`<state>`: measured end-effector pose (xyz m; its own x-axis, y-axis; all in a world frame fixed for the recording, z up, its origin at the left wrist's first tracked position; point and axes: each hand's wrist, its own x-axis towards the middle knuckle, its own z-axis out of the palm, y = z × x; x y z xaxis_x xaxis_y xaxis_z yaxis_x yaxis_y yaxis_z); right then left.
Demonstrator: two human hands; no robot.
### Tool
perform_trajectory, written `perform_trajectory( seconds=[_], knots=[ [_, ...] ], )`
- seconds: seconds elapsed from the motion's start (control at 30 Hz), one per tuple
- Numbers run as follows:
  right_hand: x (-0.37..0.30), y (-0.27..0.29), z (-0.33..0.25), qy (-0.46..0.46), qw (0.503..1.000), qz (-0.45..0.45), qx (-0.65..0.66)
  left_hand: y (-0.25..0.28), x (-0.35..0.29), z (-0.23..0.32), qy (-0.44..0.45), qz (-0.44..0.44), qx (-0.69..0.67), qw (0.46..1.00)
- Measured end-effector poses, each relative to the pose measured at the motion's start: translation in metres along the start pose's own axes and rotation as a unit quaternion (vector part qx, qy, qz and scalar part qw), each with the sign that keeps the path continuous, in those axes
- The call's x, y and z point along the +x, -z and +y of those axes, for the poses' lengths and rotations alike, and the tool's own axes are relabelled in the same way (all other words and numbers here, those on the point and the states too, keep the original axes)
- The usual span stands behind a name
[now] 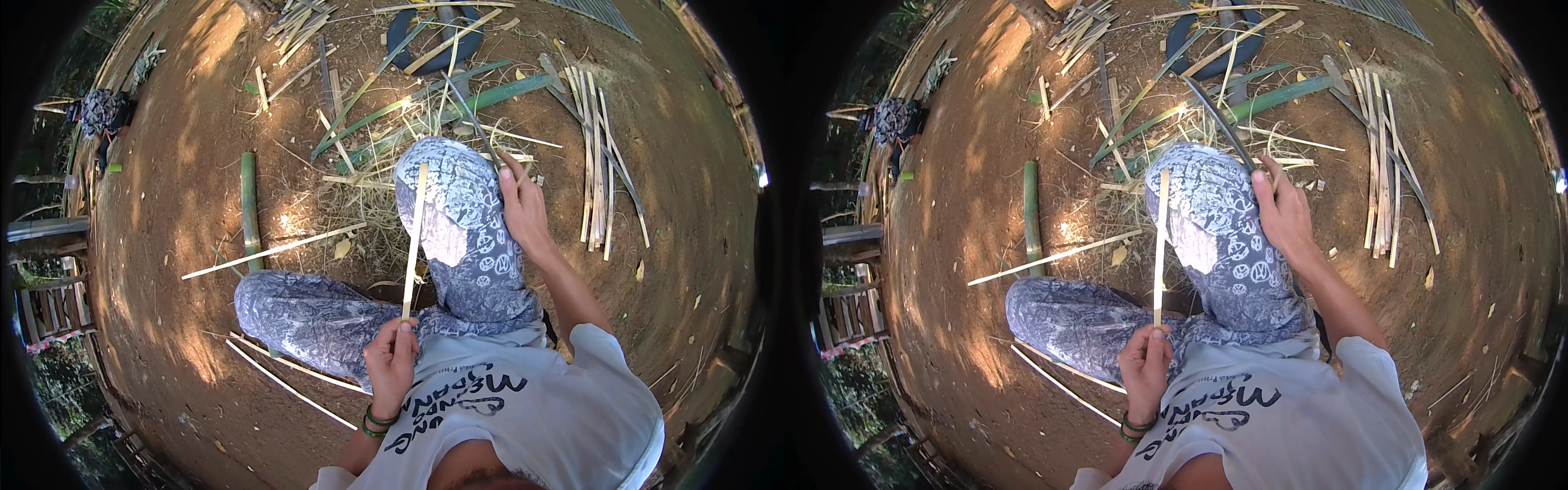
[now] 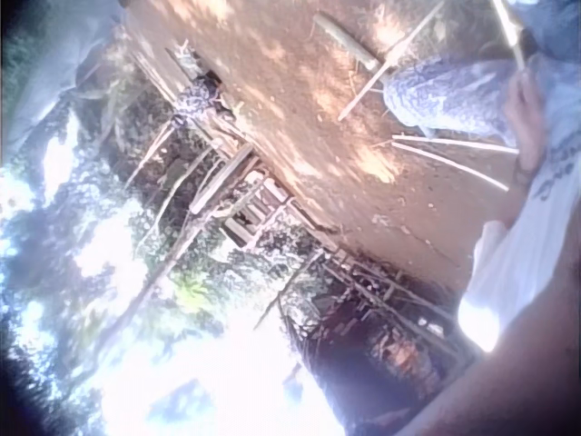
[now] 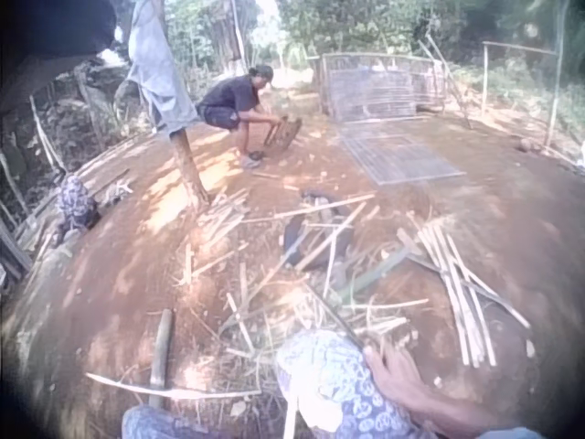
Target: The person sits on the ground and uses a large knife to split long bamboo strips into thinner slats. They hold the bamboo vertically and repeatedly strike it with the knife to separate the layers, occasionally adjusting the position of the bamboo or inspecting the split.
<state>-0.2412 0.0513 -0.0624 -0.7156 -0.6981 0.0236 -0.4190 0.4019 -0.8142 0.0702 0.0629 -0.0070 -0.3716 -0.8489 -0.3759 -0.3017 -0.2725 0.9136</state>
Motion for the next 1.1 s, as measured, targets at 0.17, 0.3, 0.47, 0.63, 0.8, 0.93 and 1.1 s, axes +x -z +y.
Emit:
perform_trajectory(
  seconds=[0.17,0.3,0.47,0.63,0.8,0.93,1.1],
  knots=[
    [-0.015,0.022,-0.037,0.026,0.986,-0.07,0.148,-0.022,0.046,0.025,-0.114,-0.023,-0.023,0.993],
    [-0.02,0.028,-0.067,0.013,0.968,-0.147,0.204,-0.04,0.068,0.054,-0.165,-0.002,0.077,0.983],
    [-0.018,0.02,-0.09,0.035,0.971,-0.127,0.199,-0.056,0.071,0.055,-0.229,0.018,0.142,0.963],
    [-0.01,0.015,-0.092,0.073,0.977,-0.129,0.155,-0.055,0.068,0.052,-0.247,0.047,0.181,0.951],
    [-0.004,0.006,-0.084,0.089,0.976,-0.145,0.136,-0.042,0.059,0.053,-0.184,0.029,0.164,0.969],
    [0.025,0.027,-0.087,0.06,0.994,-0.057,0.067,-0.021,0.041,0.035,-0.101,0.043,0.134,0.985],
    [0.049,0.047,-0.076,0.016,0.997,-0.01,0.078,0.0,0.039,0.018,-0.018,0.0,-0.068,0.997]
  ],
)
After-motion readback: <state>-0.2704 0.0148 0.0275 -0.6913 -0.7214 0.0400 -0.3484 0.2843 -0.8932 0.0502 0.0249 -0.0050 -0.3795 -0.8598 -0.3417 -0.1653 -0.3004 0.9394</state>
